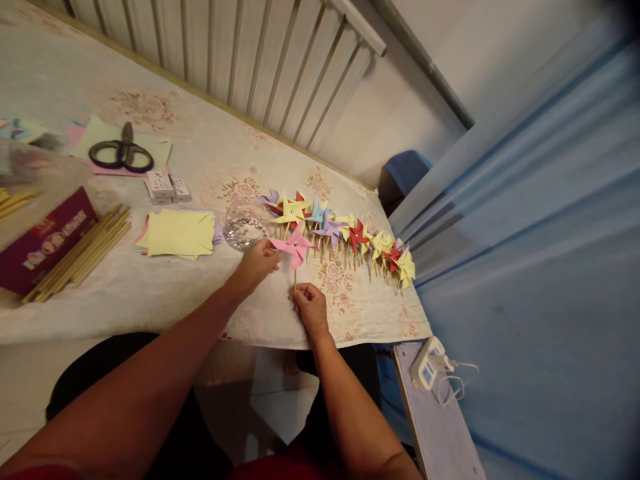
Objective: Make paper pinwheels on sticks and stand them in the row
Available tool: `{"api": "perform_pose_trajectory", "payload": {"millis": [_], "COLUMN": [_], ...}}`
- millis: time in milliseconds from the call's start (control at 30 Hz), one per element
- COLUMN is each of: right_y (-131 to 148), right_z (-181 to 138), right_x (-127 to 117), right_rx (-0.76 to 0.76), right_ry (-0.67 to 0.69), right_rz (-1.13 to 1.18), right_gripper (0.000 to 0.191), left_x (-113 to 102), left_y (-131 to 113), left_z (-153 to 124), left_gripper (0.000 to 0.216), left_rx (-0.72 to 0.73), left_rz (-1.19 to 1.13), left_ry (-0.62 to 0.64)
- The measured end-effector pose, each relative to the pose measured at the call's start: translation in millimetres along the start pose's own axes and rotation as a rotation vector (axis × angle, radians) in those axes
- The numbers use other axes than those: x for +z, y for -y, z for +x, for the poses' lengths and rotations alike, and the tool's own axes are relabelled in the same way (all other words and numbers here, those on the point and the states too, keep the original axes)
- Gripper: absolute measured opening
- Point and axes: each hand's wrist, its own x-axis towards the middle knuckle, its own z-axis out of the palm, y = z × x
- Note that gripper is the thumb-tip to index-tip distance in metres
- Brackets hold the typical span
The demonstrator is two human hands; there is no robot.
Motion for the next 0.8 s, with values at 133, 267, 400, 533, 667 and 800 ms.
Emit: {"api": "perform_pose_trajectory", "payload": {"millis": [133,267,400,533,667,800], "right_y": [-0.4,-0.3,-0.3,-0.3,0.4,-0.2], "right_z": [0.8,0.8,0.7,1.0,0.7,0.8], "right_x": [0.8,0.6,0.3,0.4,0.4,0.5], "right_rx": [0.009,0.010,0.009,0.010,0.006,0.014], "right_ry": [-0.013,-0.018,-0.016,-0.012,-0.002,-0.009], "right_rz": [0.009,0.002,-0.020,-0.021,-0.009,-0.011], "right_gripper": [0.015,0.016,0.016,0.017,0.016,0.016], "left_x": [-5.2,-6.1,-5.5,-5.3,-5.4,-5.1], "left_y": [1.1,2.0,0.5,1.0,3.4,3.6], "left_z": [4.4,3.3,-1.5,-2.5,0.0,-0.5], "left_gripper": [0.037,0.043,0.043,0.033,0.030,0.026], "left_rx": [0.085,0.254,0.392,0.472,0.489,0.469], "left_rz": [0.058,0.161,0.296,0.425,0.471,0.461], "left_ry": [-0.198,-0.303,-0.288,-0.272,-0.256,-0.222]}}
